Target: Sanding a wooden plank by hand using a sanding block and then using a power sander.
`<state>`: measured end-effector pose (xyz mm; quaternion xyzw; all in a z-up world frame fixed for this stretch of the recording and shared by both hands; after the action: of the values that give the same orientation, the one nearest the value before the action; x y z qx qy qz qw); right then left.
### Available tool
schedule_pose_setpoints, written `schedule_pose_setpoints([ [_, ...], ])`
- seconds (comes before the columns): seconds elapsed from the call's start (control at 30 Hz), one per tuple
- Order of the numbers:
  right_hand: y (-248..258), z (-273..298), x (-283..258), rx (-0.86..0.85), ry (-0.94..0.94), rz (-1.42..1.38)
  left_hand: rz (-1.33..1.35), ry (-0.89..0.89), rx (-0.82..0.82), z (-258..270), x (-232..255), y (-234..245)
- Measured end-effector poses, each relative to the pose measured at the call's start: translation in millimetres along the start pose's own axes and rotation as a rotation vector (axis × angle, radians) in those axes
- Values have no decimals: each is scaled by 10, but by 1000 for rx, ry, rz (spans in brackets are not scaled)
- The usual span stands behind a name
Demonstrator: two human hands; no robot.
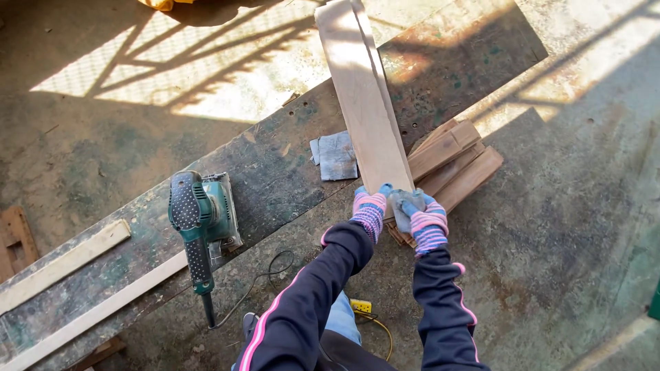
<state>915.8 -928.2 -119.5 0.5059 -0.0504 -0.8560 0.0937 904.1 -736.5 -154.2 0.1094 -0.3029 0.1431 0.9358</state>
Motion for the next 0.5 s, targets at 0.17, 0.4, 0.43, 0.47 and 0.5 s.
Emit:
schedule_pose_setpoints([
  [0.17, -197, 109, 228, -139, -297, -652, -119, -48, -111, 145, 430, 278],
  [0.4, -420, 459, 487, -248, -69, -949, 135, -105, -274, 509, 302, 547],
  [0.43, -398, 532, 541, -268, -1, -970, 281, -129, -366, 722, 351, 569],
  [0.47, -394, 646, 403, -294, 0, -955, 303, -142, -352, 854, 339, 633],
  [0.5, -383, 784, 203, -329, 79, -893, 308, -208, -369, 1014, 372, 697],
])
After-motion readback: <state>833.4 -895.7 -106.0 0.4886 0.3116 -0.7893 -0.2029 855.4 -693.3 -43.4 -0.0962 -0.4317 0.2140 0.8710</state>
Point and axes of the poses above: each hand's wrist, its own z-axis away from the middle knuckle, its own y-axis out of the back of the hand, x = y × z, the point moved 9 cm from there along -z, towards the middle knuckle, and after that the axes turned 4 degrees about -x, right-handed, at the moved point
